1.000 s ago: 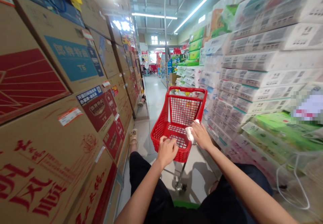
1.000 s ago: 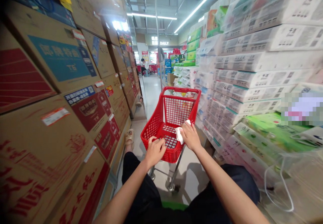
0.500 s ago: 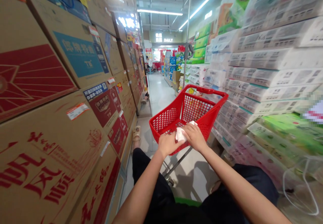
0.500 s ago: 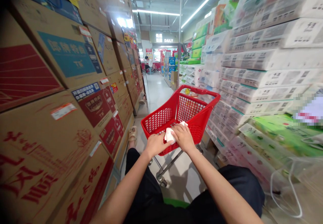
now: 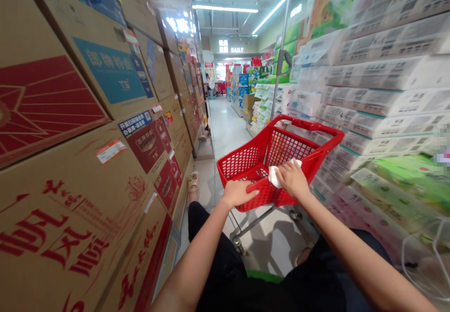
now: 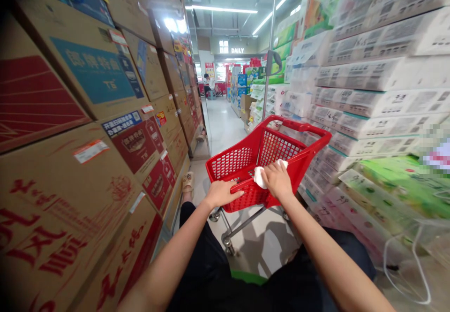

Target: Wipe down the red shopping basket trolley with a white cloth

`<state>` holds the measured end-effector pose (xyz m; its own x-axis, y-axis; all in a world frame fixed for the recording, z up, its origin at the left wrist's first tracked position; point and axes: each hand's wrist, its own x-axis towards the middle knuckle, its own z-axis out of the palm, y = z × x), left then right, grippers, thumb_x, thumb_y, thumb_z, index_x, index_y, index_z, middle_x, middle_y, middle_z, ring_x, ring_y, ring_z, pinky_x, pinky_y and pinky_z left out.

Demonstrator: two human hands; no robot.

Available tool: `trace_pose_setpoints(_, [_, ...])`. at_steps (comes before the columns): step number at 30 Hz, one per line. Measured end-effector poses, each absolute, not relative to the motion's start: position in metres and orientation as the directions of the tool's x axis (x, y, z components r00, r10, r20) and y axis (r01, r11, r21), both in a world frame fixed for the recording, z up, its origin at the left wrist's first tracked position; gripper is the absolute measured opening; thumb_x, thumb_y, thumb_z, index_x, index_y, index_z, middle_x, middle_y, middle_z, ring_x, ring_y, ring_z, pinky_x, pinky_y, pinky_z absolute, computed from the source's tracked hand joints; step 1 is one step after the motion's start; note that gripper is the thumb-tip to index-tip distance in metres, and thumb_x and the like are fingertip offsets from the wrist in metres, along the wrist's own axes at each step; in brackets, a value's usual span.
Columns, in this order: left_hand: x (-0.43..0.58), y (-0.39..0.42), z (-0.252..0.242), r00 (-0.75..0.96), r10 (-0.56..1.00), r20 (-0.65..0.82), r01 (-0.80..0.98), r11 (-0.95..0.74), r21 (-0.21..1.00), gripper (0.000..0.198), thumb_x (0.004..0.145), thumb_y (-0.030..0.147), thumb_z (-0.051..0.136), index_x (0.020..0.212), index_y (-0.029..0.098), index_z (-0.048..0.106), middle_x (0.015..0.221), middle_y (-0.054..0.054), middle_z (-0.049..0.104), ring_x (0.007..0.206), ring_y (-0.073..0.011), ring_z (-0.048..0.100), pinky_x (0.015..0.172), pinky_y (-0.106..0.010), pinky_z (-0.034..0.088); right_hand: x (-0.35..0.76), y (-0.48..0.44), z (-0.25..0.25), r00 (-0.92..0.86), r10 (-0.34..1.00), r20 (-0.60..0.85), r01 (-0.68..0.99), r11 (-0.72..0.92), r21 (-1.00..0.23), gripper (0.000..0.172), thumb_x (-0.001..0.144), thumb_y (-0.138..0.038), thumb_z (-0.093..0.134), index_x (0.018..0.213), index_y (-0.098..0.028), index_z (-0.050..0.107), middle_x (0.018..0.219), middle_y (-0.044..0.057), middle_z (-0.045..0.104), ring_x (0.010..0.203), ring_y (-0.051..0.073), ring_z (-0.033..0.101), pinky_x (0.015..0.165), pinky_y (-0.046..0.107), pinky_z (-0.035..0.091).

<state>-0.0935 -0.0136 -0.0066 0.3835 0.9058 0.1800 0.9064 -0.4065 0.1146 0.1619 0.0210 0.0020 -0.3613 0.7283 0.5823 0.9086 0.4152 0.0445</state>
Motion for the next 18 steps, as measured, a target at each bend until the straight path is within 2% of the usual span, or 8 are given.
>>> trace_pose_setpoints(2, [-0.086, -0.009, -0.004, 0.343, 0.932, 0.121, 0.925, -0.357, 0.133, 0.049, 0.091, 0.067, 0.045, 0.104, 0.027, 0.071, 0.095, -0.007, 0.076, 0.091, -0.0274, 0.072, 0.079, -0.035, 0.052, 0.133, 0.004, -0.005, -0.410, 0.705, 0.578, 0.881, 0.469, 0.053, 0.041, 0.104, -0.036, 0.032, 0.099, -0.021, 0.069, 0.095, 0.008, 0.070, 0.104, 0.025, 0.059, 0.118, 0.050, 0.026])
trace_pose_setpoints(5, [-0.080, -0.006, -0.003, 0.311, 0.944, 0.113, 0.937, -0.324, 0.127, 0.042, 0.092, 0.058, 0.048, 0.111, 0.027, 0.069, 0.099, -0.008, 0.076, 0.093, -0.0273, 0.072, 0.079, -0.034, 0.052, 0.112, -0.012, -0.014, -0.502, 0.648, 0.572, 0.812, 0.582, 0.054, 0.039, 0.104, -0.036, 0.032, 0.122, -0.023, 0.065, 0.117, 0.007, 0.069, 0.116, 0.023, 0.057, 0.119, 0.047, 0.025])
trace_pose_setpoints(8, [-0.082, -0.007, -0.004, 0.324, 0.937, 0.127, 0.933, -0.339, 0.122, 0.045, 0.094, 0.061, 0.044, 0.115, 0.029, 0.067, 0.100, -0.007, 0.076, 0.095, -0.0272, 0.072, 0.078, -0.034, 0.051, 0.136, -0.009, -0.015, -0.563, 0.627, 0.539, 0.778, 0.621, 0.091, 0.043, 0.105, -0.038, 0.033, 0.141, -0.026, 0.053, 0.136, 0.004, 0.062, 0.130, 0.021, 0.051, 0.121, 0.046, 0.024])
trace_pose_setpoints(11, [-0.086, -0.007, -0.005, 0.352, 0.925, 0.143, 0.921, -0.369, 0.122, 0.053, 0.092, 0.072, 0.041, 0.111, 0.030, 0.069, 0.092, -0.004, 0.076, 0.091, -0.0259, 0.072, 0.078, -0.032, 0.050, 0.196, 0.004, -0.010, -0.478, 0.668, 0.570, 0.854, 0.504, 0.127, 0.047, 0.104, -0.039, 0.032, 0.146, -0.026, 0.048, 0.143, 0.005, 0.058, 0.139, 0.023, 0.043, 0.122, 0.049, 0.021])
trace_pose_setpoints(14, [-0.087, -0.004, -0.005, 0.373, 0.913, 0.166, 0.913, -0.392, 0.108, 0.055, 0.091, 0.074, 0.042, 0.108, 0.031, 0.070, 0.086, -0.003, 0.076, 0.089, -0.0245, 0.073, 0.078, -0.030, 0.049, 0.254, 0.013, -0.002, -0.337, 0.678, 0.653, 0.931, 0.341, 0.126, 0.048, 0.104, -0.038, 0.032, 0.148, -0.026, 0.045, 0.150, 0.005, 0.051, 0.145, 0.025, 0.035, 0.121, 0.053, 0.018])
trace_pose_setpoints(18, [-0.082, 0.000, -0.005, 0.397, 0.902, 0.171, 0.905, -0.416, 0.091, 0.053, 0.092, 0.072, 0.042, 0.106, 0.030, 0.071, 0.088, -0.004, 0.076, 0.088, -0.0242, 0.072, 0.076, -0.029, 0.049, 0.268, 0.015, 0.003, -0.231, 0.687, 0.689, 0.967, 0.241, 0.084, 0.046, 0.102, -0.041, 0.033, 0.139, -0.023, 0.056, 0.144, 0.008, 0.056, 0.144, 0.029, 0.036, 0.119, 0.058, 0.020])
